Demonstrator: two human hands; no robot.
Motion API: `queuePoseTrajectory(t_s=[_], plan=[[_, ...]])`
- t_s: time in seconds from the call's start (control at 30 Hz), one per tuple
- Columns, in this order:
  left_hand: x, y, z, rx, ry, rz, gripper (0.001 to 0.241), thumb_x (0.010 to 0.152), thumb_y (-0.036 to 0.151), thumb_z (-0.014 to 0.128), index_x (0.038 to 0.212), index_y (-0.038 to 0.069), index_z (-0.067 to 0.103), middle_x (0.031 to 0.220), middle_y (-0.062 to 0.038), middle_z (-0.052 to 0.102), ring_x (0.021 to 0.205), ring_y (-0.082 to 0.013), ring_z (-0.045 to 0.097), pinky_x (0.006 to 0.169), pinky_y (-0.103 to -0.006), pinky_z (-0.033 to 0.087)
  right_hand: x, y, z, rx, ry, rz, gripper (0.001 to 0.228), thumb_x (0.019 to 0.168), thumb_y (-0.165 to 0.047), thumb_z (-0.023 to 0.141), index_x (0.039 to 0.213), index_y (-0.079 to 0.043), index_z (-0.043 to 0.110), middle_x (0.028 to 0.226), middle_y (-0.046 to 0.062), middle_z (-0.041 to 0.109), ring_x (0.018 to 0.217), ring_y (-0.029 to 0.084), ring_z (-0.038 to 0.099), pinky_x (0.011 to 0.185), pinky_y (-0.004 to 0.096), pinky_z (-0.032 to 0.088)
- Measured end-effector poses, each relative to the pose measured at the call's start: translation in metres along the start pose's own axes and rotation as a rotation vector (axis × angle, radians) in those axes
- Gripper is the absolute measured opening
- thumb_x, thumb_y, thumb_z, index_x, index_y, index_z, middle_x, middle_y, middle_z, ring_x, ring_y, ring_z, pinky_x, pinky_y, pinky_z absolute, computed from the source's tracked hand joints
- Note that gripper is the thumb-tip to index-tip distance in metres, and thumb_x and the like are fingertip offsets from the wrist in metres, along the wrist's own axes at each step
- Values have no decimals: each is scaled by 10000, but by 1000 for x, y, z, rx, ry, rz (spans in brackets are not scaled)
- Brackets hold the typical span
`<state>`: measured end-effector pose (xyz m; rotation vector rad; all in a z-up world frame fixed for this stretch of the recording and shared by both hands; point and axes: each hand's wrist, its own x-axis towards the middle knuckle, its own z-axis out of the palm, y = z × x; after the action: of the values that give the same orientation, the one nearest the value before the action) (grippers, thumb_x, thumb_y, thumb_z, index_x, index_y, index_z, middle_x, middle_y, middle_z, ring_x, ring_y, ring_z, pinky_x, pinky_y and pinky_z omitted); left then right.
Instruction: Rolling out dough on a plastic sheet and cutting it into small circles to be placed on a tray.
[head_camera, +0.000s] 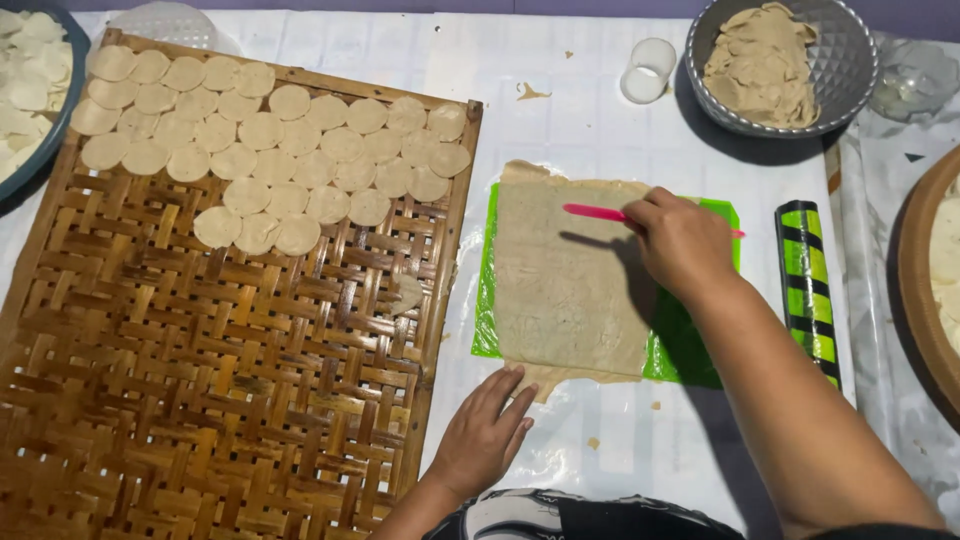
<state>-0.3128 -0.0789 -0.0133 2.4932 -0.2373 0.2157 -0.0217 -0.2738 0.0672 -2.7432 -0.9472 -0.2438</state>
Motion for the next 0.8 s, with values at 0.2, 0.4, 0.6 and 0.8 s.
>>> queuePoseTrajectory(t_s=[0.2, 0.4, 0.6, 0.8], plan=[[-1, -5, 2, -12, -38, 11, 469, 984, 192, 665, 1416, 27, 587, 1489, -210, 512, 1368, -397, 495, 1116, -481, 412, 93, -26, 52, 45, -83, -70, 161, 884, -303, 728, 951, -160, 759, 959, 55, 683, 885, 314, 691, 702, 478, 539], [0, -10, 5, -12, -48, 19, 468, 980, 189, 676, 1413, 33, 587, 1490, -208, 518, 1368, -388, 507, 1124, -477, 418, 119, -32, 86, 60, -148, -127, 143, 911, -307, 709, 959, -184, 763, 960, 49, 680, 907, 312, 692, 722, 483, 531], [-1, -11, 6, -28, -84, 7, 492, 977, 193, 683, 1432, 39, 579, 1504, -206, 510, 1362, -391, 512, 1121, -481, 418, 88, 18, 68, -19, -160, -65, 140, 931, -300, 696, 996, -207, 779, 977, 55, 690, 920, 319, 693, 740, 476, 532], [-4, -15, 10, -58, 42, 39, 617, 972, 231, 696, 1510, 39, 463, 1518, -260, 465, 1388, -425, 475, 1116, -502, 421, 32, 108, 36, -197, -126, 10, 191, 921, -209, 663, 1060, -246, 790, 1026, 2, 703, 930, 276, 708, 737, 451, 546]])
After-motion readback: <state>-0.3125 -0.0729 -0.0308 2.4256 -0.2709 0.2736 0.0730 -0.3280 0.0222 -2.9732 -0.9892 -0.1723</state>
